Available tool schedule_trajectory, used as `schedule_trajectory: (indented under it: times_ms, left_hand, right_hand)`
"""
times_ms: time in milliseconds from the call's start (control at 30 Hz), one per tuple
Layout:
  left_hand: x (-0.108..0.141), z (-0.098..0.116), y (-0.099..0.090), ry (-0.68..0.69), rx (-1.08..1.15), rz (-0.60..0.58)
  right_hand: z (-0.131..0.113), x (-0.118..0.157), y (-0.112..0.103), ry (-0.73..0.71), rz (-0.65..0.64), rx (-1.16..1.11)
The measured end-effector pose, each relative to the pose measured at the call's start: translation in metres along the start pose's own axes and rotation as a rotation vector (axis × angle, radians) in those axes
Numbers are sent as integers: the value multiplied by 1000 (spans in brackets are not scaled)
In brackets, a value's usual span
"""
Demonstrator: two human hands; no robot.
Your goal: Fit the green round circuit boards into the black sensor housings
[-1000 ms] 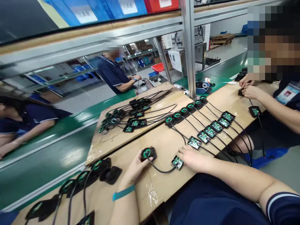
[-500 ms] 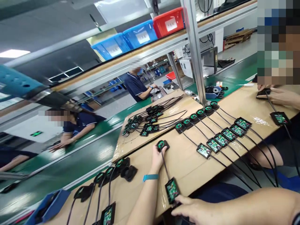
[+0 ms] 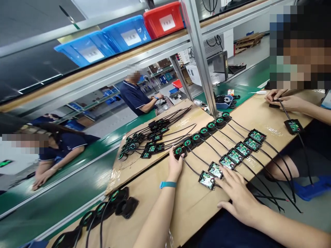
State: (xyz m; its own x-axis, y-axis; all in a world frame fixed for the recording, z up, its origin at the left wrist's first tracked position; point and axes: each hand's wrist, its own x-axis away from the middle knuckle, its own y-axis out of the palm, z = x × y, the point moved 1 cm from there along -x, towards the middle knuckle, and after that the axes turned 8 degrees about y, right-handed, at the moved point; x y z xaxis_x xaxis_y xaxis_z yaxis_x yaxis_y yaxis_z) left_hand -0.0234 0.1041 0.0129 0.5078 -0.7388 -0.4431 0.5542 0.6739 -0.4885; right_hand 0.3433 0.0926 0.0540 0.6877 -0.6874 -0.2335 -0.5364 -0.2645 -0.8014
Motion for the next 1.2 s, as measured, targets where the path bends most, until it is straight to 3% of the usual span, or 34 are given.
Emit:
schedule_trajectory:
  times_ms: [233,333,533,867,967,1067,1200]
  left_hand:
    - [-26,15,-16,179,-419,-231]
    - [-36,17,-18,222,-490,-307]
    - [-33,24,-19,232,-526,-340]
    - [-19,30,-4,215,-411,-221]
    - [-4,27,6,164,-335,-83]
    - [5,23,16,83,-221,75]
    - [6,19,19,79,-198,90]
  right_hand:
    - [-19,-47,30,-35,-161,120]
    - [-17,-52,30,-15,-156,151]
    - [-15,-47,19,-3,-132,144]
    - [-4,-48,11,-53,-197,178]
    - [1,-51,-3,-114,-260,179]
    - [15,-79,-23,-151,-250,149]
    - [57,-158,-53,-59,-4,215]
